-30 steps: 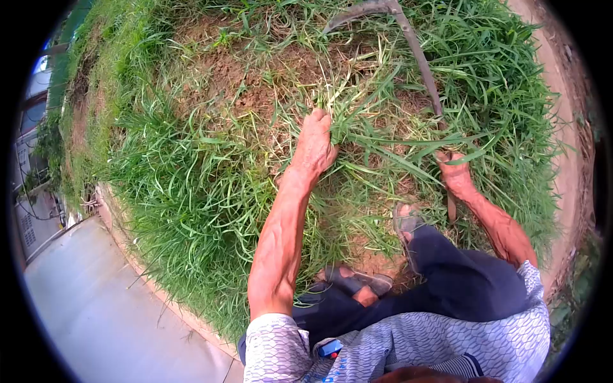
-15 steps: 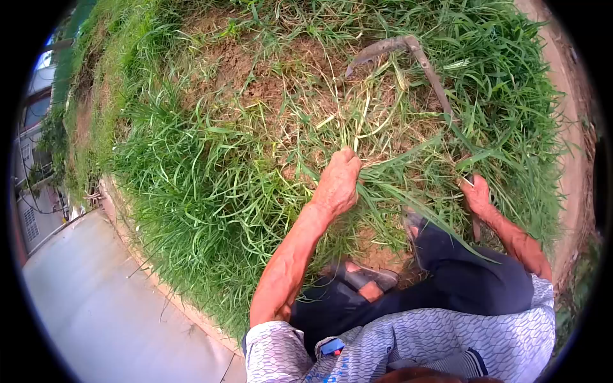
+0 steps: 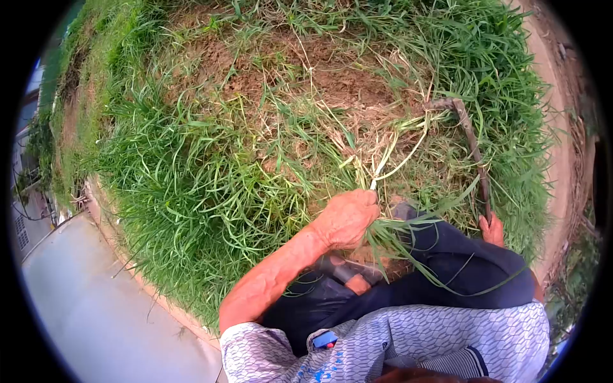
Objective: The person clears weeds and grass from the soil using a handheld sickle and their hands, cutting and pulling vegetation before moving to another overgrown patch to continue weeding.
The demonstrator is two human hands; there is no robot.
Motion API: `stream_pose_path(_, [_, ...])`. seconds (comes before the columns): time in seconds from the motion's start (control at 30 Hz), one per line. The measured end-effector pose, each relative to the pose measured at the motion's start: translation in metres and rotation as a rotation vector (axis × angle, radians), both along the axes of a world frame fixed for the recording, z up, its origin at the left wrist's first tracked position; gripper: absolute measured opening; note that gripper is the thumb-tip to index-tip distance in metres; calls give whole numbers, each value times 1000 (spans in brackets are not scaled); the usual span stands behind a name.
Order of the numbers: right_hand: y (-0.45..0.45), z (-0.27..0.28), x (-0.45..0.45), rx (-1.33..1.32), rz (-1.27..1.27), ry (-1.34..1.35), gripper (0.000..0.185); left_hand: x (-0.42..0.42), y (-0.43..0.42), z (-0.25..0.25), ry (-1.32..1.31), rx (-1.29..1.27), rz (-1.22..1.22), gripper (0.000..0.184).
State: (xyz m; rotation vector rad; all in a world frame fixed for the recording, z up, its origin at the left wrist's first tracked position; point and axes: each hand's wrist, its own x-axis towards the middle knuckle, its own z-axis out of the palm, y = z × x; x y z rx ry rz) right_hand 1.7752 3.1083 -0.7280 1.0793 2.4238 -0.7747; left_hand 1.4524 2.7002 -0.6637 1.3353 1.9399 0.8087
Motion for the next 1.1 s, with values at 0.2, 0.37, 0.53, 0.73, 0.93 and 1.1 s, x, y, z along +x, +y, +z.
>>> stream_pose_path(0.2, [-34,-9,-77,-122,-222,6,43,-73,7,-28,527,44,517,57])
stream_pose_path(0.37, [-86,3,-171,-308,-202,175,36,-122,44,-76,661,-128,417,71])
stream_pose_path(0.53, [-88,2,-174,-507,-308,104,36,-117,53,-85,614,-411,374,61])
stream_pose_path(0.73, [-82,-16,-209,-468,-256,228,31,-118,7,-76,501,-476,181,31])
stream_pose_path(0.93, [-122,-27,-249,-309,250,188,25,-76,-20,-48,313,-585,111,28])
stream_pose_path(1.1, [-87,-20,-132,-417,174,-86,31,-49,-58,-21,-1,-686,270,29])
